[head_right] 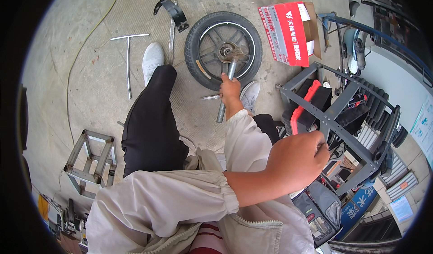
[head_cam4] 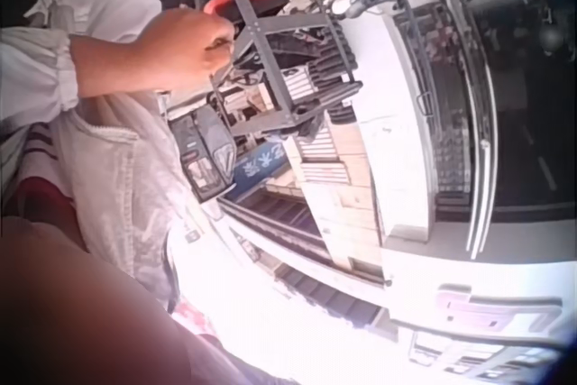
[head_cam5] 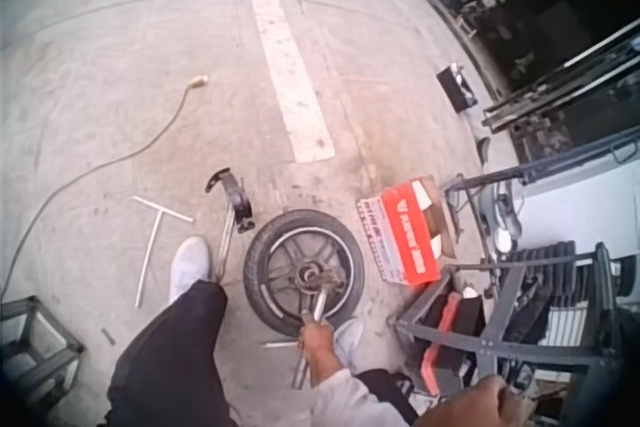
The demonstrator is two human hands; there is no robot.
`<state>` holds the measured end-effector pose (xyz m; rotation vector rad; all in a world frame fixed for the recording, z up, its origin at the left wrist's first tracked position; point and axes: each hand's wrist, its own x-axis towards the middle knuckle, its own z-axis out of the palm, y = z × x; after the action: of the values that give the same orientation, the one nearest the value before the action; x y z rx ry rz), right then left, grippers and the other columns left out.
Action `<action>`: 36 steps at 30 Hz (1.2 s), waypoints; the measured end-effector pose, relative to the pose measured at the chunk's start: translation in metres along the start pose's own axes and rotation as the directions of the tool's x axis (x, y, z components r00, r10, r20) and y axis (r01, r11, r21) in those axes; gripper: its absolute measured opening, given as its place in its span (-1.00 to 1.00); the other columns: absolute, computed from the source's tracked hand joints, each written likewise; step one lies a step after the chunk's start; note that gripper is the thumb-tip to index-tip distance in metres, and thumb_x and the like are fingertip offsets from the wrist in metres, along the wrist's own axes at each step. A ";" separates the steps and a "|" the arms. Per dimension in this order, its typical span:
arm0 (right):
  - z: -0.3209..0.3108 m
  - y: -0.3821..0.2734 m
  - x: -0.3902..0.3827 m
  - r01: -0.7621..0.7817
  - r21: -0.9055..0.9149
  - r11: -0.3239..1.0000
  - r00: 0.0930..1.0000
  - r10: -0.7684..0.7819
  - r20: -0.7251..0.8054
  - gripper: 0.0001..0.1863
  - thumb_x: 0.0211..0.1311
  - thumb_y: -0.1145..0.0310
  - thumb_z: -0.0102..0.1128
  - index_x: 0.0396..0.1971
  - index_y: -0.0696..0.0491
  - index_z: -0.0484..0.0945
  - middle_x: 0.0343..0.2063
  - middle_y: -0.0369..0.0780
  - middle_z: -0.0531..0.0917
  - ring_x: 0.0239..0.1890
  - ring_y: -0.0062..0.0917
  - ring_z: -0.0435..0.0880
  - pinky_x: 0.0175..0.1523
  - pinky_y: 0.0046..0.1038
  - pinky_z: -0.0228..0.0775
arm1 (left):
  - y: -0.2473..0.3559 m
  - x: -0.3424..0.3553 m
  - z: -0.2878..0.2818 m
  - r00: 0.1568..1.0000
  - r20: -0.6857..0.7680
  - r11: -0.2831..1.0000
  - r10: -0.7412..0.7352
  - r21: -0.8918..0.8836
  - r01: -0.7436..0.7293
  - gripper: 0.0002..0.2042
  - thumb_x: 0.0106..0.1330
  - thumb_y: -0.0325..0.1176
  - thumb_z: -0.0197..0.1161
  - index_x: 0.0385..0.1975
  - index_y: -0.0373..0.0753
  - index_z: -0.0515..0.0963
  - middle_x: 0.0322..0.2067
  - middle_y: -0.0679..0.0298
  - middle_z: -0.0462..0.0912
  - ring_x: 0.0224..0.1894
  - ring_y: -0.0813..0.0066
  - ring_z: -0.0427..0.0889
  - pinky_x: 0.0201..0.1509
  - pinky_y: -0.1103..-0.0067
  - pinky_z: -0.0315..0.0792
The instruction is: The person uses a hammer and a metal rod to repeatedly strike the hub of a small wheel lying on the floor. The person also rotates the wheel and adjusts its position between strikes.
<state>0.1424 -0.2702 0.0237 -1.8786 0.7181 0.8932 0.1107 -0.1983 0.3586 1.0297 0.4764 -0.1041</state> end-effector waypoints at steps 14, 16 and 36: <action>0.004 -0.008 0.000 0.039 -0.078 0.996 0.999 -0.038 0.016 -0.69 0.23 0.21 0.24 -0.54 0.03 0.34 -0.83 -0.35 0.32 -0.88 -0.61 0.24 -0.80 -0.47 -0.01 | -0.003 0.002 0.002 1.000 0.007 1.000 -0.017 0.017 0.017 -0.83 0.24 -0.31 0.11 -0.41 -0.26 0.56 -0.56 0.10 0.62 -0.49 0.08 0.62 -0.37 0.28 0.45; 0.004 -0.007 0.000 0.041 -0.091 0.995 0.999 -0.039 0.019 -0.69 0.23 0.21 0.25 -0.54 0.02 0.35 -0.82 -0.35 0.32 -0.88 -0.61 0.24 -0.80 -0.47 -0.01 | -0.004 0.002 0.004 1.000 -0.005 1.000 -0.009 0.009 0.010 -0.83 0.24 -0.31 0.11 -0.42 -0.27 0.56 -0.56 0.10 0.61 -0.49 0.08 0.61 -0.38 0.28 0.45; -0.007 -0.006 -0.019 -0.116 0.011 0.993 0.986 0.114 0.123 -0.67 0.20 0.15 0.30 -0.49 -0.05 0.32 -0.75 -0.37 0.33 -0.80 -0.63 0.26 -0.71 -0.48 0.06 | -0.001 0.000 0.000 0.999 0.027 1.000 -0.023 -0.001 0.023 -0.82 0.25 -0.30 0.11 -0.42 -0.28 0.56 -0.55 0.10 0.62 -0.47 0.08 0.62 -0.37 0.29 0.45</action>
<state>0.1383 -0.2716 0.0443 -1.7641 0.7626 1.0620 0.1106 -0.1986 0.3581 1.0203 0.4639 -0.1380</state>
